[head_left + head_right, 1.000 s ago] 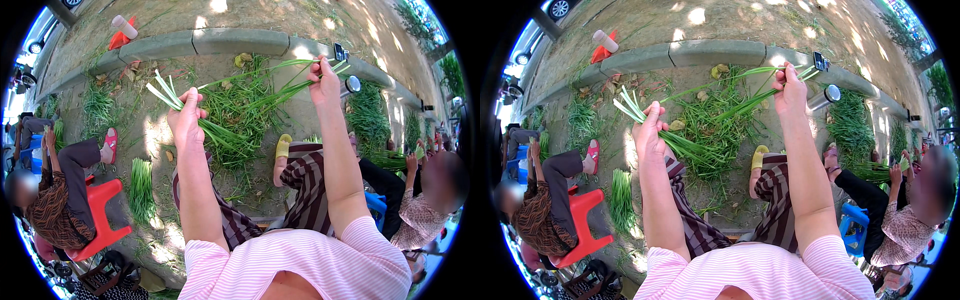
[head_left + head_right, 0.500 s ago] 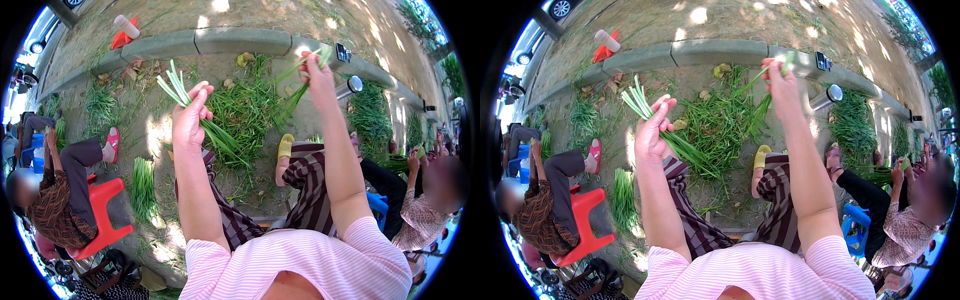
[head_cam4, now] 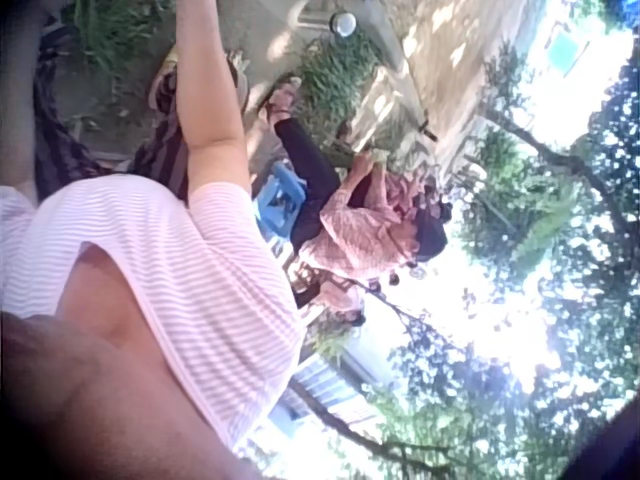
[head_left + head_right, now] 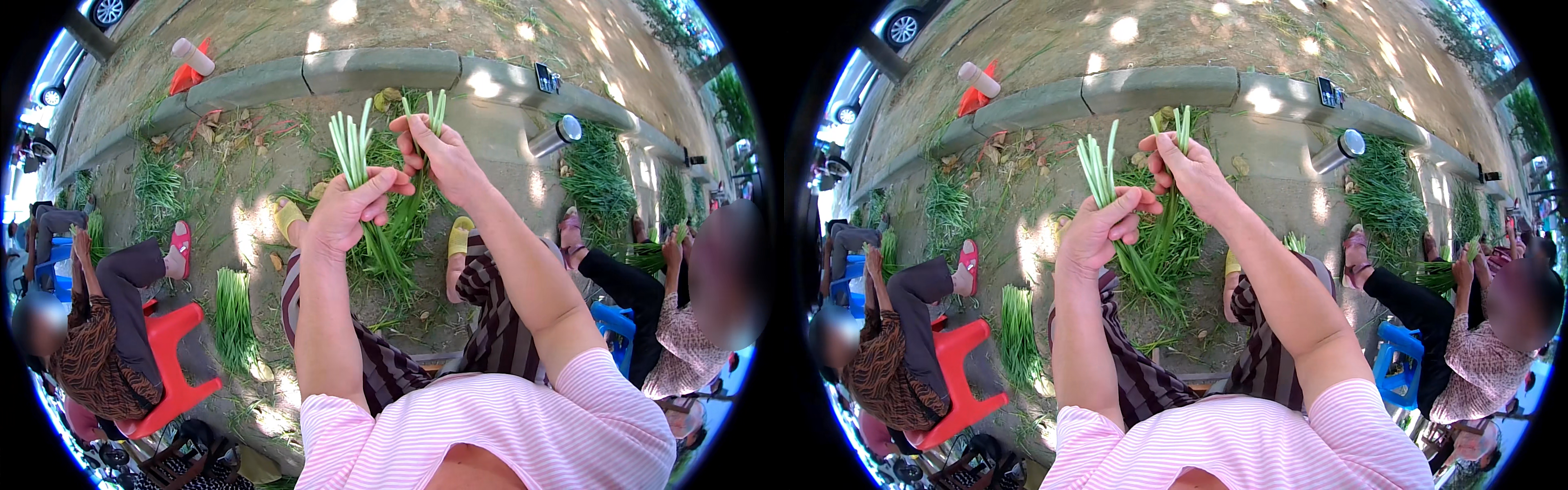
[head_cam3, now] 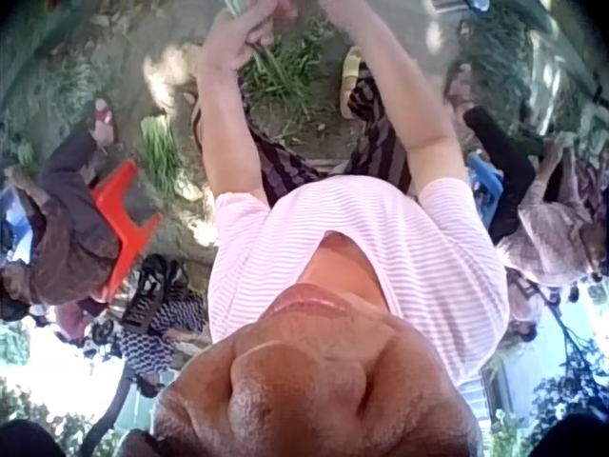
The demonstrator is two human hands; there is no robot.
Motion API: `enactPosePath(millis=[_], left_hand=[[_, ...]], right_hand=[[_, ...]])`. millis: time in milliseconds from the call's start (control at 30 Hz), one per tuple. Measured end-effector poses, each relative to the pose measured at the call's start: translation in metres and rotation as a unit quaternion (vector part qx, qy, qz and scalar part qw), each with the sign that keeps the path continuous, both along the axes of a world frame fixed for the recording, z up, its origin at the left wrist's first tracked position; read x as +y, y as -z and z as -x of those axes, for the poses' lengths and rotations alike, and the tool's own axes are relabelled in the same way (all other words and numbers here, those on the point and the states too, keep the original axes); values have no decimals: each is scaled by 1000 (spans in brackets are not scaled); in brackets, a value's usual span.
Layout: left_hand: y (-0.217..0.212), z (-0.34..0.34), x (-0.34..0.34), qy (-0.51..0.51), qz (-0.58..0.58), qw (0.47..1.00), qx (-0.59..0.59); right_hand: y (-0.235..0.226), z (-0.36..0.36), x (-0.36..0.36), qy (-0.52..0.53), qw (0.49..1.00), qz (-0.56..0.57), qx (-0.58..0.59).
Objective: The person sorts through green stems by hand, picking individual leaves or stems from a bunch and placing them onto a pile on the ground.
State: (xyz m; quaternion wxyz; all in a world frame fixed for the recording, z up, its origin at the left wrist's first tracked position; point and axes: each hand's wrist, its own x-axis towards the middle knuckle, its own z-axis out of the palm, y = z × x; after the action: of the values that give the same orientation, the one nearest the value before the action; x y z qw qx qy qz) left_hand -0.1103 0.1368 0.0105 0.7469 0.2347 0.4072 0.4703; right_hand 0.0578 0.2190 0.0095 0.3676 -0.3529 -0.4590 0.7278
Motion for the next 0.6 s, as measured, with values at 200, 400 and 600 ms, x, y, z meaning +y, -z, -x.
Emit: enactPosePath(millis=[200, 400, 600], left_hand=[[6, -11, 0, 41, 6, 999, -2], [11, -14, 0, 61, -7, 998, 10], [2, -11, 3, -29, 29, 999, 11]], right_hand=[[2, -3, -2, -35, 990, 130, 49], [-1, 2, -7, -2, 993, 117, 7], [3, -6, 5, 65, 992, 108, -15]])
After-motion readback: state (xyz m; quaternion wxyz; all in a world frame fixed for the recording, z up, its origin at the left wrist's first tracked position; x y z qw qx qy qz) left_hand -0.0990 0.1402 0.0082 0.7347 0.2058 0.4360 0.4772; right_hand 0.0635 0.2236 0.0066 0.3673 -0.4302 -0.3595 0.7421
